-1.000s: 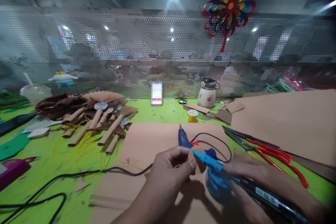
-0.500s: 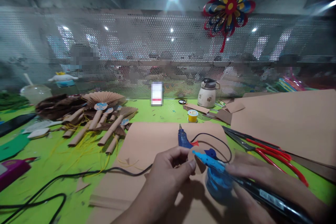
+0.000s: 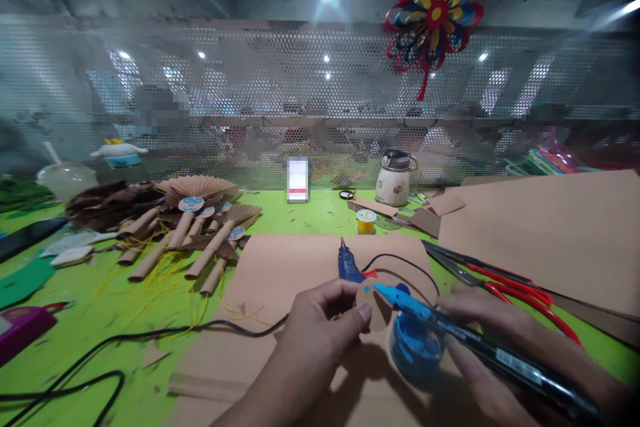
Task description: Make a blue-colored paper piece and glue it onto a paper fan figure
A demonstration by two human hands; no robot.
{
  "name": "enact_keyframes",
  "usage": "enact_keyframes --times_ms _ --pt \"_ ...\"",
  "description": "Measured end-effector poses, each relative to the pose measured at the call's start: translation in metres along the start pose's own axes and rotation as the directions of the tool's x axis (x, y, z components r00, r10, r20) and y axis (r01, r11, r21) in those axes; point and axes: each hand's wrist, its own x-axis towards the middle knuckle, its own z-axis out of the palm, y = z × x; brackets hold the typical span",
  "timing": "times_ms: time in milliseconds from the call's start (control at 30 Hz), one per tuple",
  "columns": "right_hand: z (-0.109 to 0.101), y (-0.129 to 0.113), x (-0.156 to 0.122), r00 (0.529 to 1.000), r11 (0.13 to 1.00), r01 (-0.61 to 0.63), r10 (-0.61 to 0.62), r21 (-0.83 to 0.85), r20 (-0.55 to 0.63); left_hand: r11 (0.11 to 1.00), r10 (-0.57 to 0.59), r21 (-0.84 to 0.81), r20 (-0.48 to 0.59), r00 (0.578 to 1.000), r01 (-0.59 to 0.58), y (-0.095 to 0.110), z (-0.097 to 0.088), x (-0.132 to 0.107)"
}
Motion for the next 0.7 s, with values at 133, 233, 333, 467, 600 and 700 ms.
enact_keyframes --times_ms 133,233,333,467,600,700 --pt "0.002 -0.003 -0.003 0.997 0.998 -0.058 0.058 -0.015 -0.054 1.0 -0.021 -0.009 0.003 1.0 0.021 0.002 -0.001 -0.001" --pt "0.001 -0.002 -0.001 1.0 1.0 0.015 -0.015 0.001 0.002 0.999 -0.047 -0.025 0.002 0.999 0.047 0.002 -0.001 -0.002" --pt "0.001 -0.001 -0.002 0.999 1.0 0.003 -0.003 0.0 -0.048 0.997 -0.048 -0.052 0.001 0.999 0.048 0.001 -0.001 -0.001" --pt "0.004 -0.009 -0.002 0.991 0.997 -0.075 0.078 0.028 -0.107 0.997 -0.035 -0.067 0.012 0.999 0.036 -0.004 -0.003 0.001" --pt "0.002 -0.015 0.002 0.991 0.994 -0.099 0.102 0.037 -0.083 0.998 -0.035 -0.053 0.0 0.999 0.035 -0.007 -0.004 0.003" --pt "0.001 -0.011 0.003 0.995 0.998 -0.051 0.054 0.041 -0.088 0.998 -0.046 -0.045 -0.007 0.999 0.045 -0.006 -0.004 0.002"
